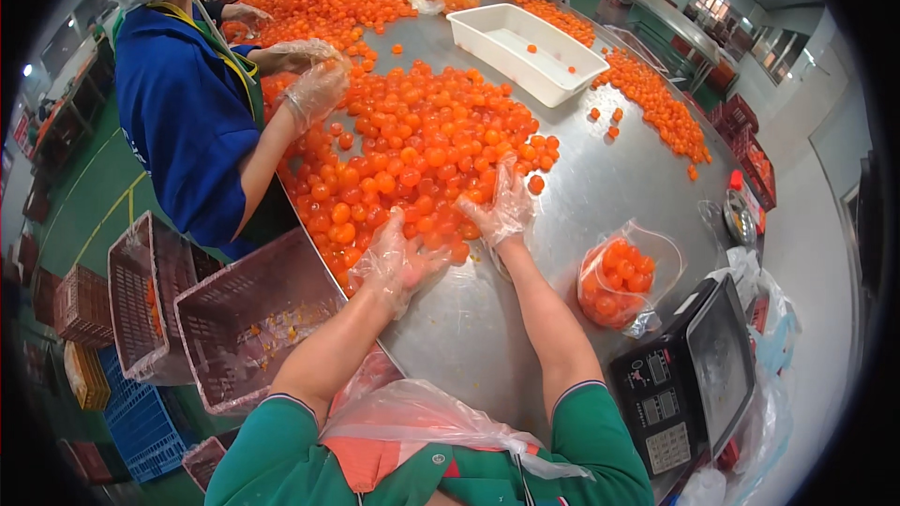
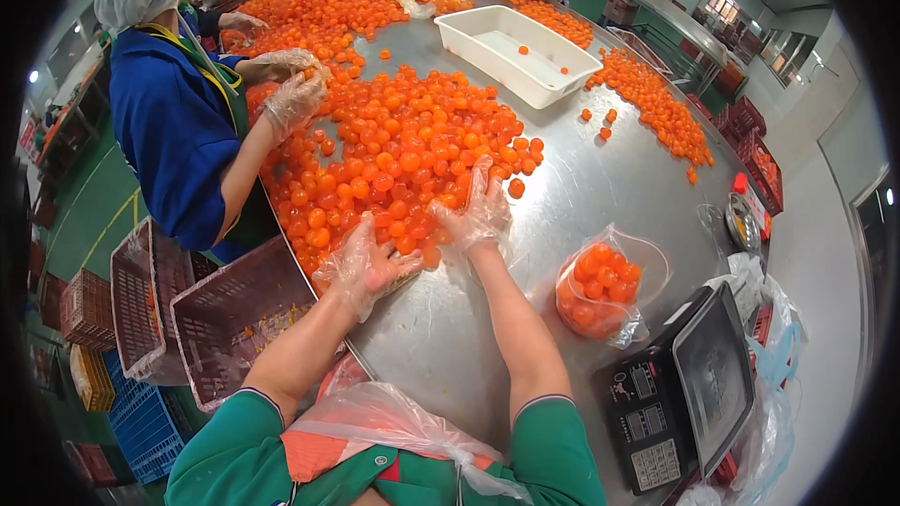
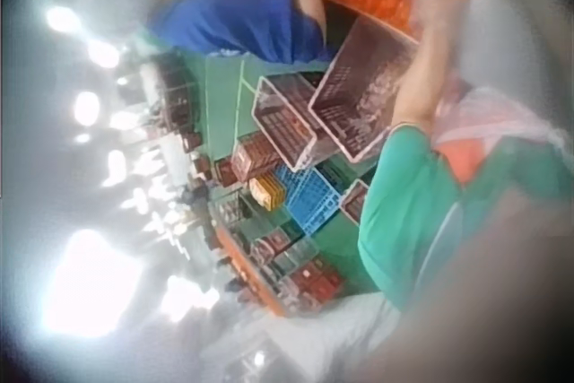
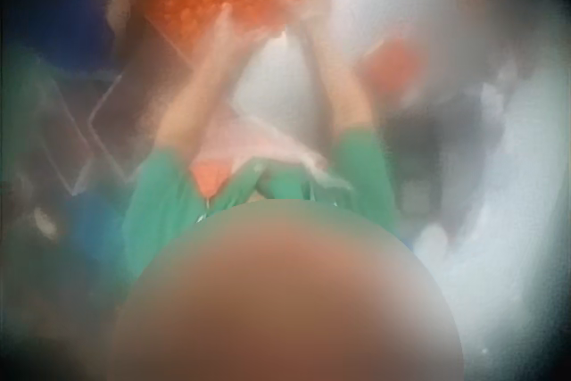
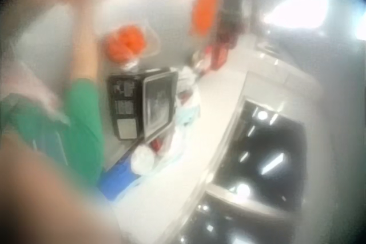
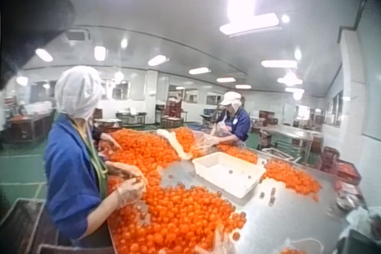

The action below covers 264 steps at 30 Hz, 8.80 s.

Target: The person scoops small orange fruits from a large pile on a stainless steel table into clear plastic bags. They weigh the bags on a digital scale, adjust the contents to reach a target weight, and then place the finished bags into a crate. The process is repeated continuously throughout the clip.

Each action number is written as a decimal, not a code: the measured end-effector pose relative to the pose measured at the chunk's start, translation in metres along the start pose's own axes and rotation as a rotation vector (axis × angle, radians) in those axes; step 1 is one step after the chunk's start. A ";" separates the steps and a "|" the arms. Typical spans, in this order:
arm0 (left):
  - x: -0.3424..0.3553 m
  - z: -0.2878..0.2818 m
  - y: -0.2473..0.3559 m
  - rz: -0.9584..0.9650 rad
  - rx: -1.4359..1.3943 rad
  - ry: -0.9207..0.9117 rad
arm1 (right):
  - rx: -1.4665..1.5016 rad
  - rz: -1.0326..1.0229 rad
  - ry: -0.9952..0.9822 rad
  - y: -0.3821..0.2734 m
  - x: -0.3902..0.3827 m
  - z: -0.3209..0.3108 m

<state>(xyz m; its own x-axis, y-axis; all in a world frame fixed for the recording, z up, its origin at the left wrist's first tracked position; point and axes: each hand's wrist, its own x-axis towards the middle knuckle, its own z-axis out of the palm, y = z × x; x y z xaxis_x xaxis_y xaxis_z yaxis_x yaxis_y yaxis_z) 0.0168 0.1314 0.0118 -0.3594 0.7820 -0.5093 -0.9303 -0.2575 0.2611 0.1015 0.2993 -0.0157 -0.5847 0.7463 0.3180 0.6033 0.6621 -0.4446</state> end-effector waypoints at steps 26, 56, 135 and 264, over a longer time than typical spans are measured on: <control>-0.067 0.075 -0.067 0.220 0.120 -0.371 | 0.650 -0.349 0.470 -0.062 -0.094 -0.112; 0.014 0.162 -0.147 0.437 1.920 -0.496 | -0.155 0.429 0.345 0.161 -0.106 -0.270; -0.095 -0.026 -0.058 0.055 0.729 -0.262 | 1.248 0.503 -0.167 -0.011 -0.175 -0.107; -0.074 -0.057 -0.038 0.126 0.711 -0.101 | -0.168 -0.253 -0.152 0.016 -0.052 -0.039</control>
<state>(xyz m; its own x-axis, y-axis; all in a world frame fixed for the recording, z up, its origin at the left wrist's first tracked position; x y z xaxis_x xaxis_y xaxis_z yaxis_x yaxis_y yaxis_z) 0.0748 0.0512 -0.0074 -0.4206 0.8279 -0.3710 -0.5975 0.0550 0.8000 0.1628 0.2743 -0.0067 -0.7942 0.5462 0.2665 0.5019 0.8367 -0.2192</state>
